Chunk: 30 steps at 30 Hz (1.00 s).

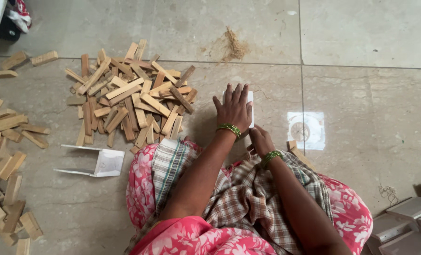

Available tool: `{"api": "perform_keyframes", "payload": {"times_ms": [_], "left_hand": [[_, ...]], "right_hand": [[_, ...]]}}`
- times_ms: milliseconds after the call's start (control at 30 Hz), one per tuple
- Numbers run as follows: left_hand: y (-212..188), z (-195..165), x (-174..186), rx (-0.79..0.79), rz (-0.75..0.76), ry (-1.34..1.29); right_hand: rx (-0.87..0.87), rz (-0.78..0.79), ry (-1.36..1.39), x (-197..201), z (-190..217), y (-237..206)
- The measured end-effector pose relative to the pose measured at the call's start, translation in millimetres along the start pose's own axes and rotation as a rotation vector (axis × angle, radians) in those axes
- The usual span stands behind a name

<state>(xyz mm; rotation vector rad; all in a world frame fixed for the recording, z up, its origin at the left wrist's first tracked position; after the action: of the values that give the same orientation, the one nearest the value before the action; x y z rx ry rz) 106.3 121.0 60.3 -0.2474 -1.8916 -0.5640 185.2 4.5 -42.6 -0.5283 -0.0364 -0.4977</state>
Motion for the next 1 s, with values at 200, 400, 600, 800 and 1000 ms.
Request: {"api": "perform_keyframes", "payload": {"times_ms": [200, 400, 600, 800, 1000], "left_hand": [[1.4, -1.6, 0.5, -0.01, -0.008, 0.014], [0.1, -0.9, 1.8, -0.012, -0.006, 0.018], [0.0, 0.6, 0.5, 0.002, 0.015, 0.014], [0.9, 1.6, -1.9, -0.006, -0.026, 0.003], [1.5, 7.8, -1.5, -0.2, 0.048, -0.032]], "right_hand": [[0.27, -0.045, 0.184, 15.0, 30.2, -17.2], [-0.002, -0.006, 0.021, -2.1, -3.7, -8.9], [0.259, -0.061, 0.13, 9.9, 29.5, -21.4], [0.014, -0.031, 0.034, -1.0, -12.1, -3.8], [-0.232, -0.1, 0.174, 11.9, -47.6, 28.0]]}}
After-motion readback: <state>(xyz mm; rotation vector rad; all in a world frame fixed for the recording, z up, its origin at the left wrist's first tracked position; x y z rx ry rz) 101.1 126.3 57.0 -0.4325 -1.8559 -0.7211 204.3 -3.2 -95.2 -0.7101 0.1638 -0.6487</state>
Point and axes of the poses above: each hand's wrist, its own y-axis towards the middle knuckle, its own x-axis out of the back of the hand, z = x × y, the point moved 10 cm from there along y, towards the middle knuckle, and after that the axes turned 10 degrees about -z, right-handed, at the moved point
